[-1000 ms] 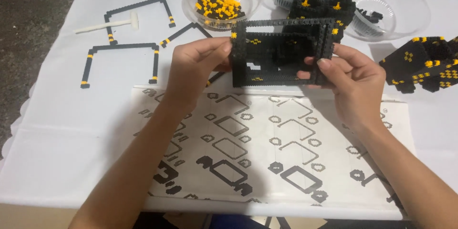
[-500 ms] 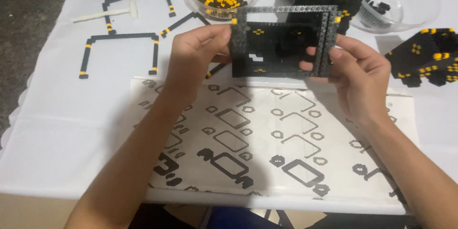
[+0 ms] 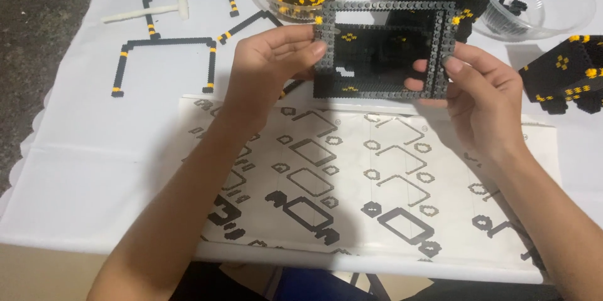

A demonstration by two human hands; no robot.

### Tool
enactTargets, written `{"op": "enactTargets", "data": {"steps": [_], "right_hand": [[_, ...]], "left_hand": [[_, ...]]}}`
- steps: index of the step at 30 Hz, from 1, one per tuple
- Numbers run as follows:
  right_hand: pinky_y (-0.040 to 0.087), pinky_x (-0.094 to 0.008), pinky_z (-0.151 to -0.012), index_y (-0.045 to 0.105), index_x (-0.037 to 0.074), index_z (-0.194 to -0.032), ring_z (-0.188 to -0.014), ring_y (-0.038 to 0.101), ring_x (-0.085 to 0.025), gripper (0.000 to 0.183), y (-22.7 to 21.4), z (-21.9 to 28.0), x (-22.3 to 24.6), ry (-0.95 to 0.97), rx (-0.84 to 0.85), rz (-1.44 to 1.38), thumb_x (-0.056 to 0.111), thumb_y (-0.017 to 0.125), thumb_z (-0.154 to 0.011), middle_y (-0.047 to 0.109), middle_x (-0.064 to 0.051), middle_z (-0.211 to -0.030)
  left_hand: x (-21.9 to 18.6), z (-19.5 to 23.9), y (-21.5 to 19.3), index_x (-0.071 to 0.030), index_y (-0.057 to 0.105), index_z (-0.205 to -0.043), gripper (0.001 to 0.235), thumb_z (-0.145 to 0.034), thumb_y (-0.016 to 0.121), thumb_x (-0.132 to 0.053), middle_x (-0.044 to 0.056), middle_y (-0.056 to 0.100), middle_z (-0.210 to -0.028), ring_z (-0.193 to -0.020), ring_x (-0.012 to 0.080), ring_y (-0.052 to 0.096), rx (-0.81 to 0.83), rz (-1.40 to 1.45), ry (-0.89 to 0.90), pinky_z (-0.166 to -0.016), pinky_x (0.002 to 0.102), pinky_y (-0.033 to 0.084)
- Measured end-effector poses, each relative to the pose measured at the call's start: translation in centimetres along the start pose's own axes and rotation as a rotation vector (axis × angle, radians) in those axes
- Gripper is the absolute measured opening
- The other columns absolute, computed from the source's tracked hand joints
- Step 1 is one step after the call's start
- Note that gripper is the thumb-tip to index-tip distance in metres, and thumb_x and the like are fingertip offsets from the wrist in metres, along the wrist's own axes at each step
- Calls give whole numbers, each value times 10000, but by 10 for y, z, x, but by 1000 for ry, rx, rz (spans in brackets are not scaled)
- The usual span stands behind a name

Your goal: Assembling a black and yellow block-based frame structure on a white surface.

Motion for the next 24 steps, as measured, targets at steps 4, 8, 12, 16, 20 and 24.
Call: {"op": "enactTargets", "data": {"steps": [4, 8, 12, 16, 20, 24], "right_hand": [[617, -291, -594, 609, -11, -1147, -810, 707, -260, 289, 3, 1, -2, 42, -10, -23, 138, 582, -901, 664, -160, -971], [528, -200, -496, 617, -42, -1097, -809, 711, -278, 251, 3, 0, -1, 30, 21, -74, 116, 588, -905, 662, -193, -962], [600, -276, -611, 627, -11, -1068, -813, 710, -253, 233, 1, 1, -2, 70, -32, -17, 142, 598, -895, 675, -162, -985], [602, -286, -619, 614, -21, -1089, -835, 706, -260, 237, 1, -2, -3, 31, 27, -13, 140, 578, -918, 664, -173, -999], [613, -258, -613, 618, -10, -1107, -840, 709, -248, 238, 2, -2, -3, 25, 43, -15, 131, 572, -921, 670, -159, -1004], [600, -236, -591, 630, 14, -1107, -830, 709, -248, 241, 0, -5, -4, 26, 38, -64, 142, 588, -907, 679, -146, -1007]], "left_hand": [[2, -1, -2, 30, 632, -1138, 584, -650, 708, -283, 129, 725, -1007, -870, 154, 680, 13, 29, 15, -644, 196, 581], [1, -1, -1, 31, 623, -1152, 609, -644, 704, -294, 129, 727, -1017, -896, 152, 683, 23, 24, 12, -667, 194, 575], [2, 0, -2, 35, 631, -1138, 617, -625, 709, -299, 132, 727, -1000, -896, 153, 680, 0, 42, -3, -651, 197, 577], [0, 1, -1, 21, 629, -1151, 631, -623, 699, -318, 115, 727, -1029, -934, 144, 678, -9, 20, -7, -659, 195, 577], [-1, 1, 0, 19, 603, -1191, 644, -660, 680, -338, 114, 717, -1087, -986, 158, 677, 9, -15, 22, -702, 193, 575], [-3, -1, 5, 54, 563, -1195, 582, -744, 656, -301, 174, 663, -1193, -1088, 251, 674, 42, -14, 118, -950, 267, 548]]}}
Point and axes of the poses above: each hand's wrist, its own z-axis away from the middle knuckle, its own y-axis out of the palm, x = y × z, the point moved 9 cm from there along -z, towards the middle knuckle
